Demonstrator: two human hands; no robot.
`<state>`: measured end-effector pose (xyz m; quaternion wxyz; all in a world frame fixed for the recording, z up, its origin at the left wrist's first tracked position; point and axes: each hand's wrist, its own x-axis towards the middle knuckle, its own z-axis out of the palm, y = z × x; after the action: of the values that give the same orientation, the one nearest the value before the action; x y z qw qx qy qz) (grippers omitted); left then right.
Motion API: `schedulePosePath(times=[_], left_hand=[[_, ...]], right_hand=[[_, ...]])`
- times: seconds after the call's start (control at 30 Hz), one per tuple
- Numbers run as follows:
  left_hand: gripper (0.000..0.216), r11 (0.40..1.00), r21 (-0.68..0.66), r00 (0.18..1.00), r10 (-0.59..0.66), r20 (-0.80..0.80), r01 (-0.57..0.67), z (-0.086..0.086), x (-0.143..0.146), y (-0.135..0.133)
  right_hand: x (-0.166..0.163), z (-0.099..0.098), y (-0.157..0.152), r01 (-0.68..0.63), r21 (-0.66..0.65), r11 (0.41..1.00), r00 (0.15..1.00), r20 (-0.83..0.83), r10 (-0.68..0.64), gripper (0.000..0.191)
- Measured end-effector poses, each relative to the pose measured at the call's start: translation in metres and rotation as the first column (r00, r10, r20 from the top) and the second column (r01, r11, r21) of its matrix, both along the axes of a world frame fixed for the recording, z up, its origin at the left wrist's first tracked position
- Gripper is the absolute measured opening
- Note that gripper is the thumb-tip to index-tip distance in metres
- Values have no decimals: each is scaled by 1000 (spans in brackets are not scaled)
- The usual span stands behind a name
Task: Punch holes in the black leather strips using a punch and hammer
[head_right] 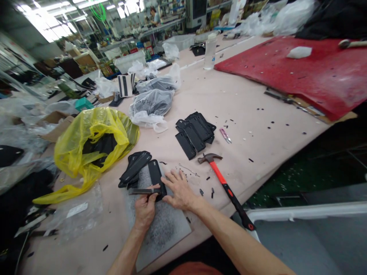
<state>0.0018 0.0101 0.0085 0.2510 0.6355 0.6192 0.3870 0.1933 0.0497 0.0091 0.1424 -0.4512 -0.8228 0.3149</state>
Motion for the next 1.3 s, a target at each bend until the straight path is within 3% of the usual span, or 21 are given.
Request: schedulePosePath(times=[0.57,0.7,0.77,0.83,0.93,1.03,1.1,1.13,1.2,1.3], left_hand=[[27,984,127,966,-93,-242,127,-10,2,5],[29,983,116,962,-111,-248,143,-10,3,6],[28,984,115,965,-106,-239,137,-8,3,6],[28,984,118,970,-108,-219,136,-8,4,5],[29,984,116,978,-114,-177,136,-7,6,4],[26,987,101,984,-110,-143,125,-8,7,4],[25,988,97,986,-105,-127,118,-8,7,3],[24,988,97,987,-104,-122,116,-9,7,3],[23,989,98,988,-100,-117,112,-9,7,2],[18,990,97,987,-91,-129,104,-8,7,0]], right_hand=[[0,-2,-1,15,13,1000,1000,-18,-15,80],[5,6,2,-7,67,998,1000,-5,8,74],[19,13,2,76,147,986,997,-5,-76,64],[42,19,-1,241,224,944,967,25,-253,54],[89,20,-13,450,303,840,839,178,-513,46],[133,12,-30,524,295,799,719,350,-601,30],[149,6,-40,599,191,778,700,347,-624,15],[153,4,-44,665,65,744,699,296,-651,11],[151,4,-50,720,-288,631,686,154,-712,13],[132,22,-52,561,-698,445,628,8,-778,17]])
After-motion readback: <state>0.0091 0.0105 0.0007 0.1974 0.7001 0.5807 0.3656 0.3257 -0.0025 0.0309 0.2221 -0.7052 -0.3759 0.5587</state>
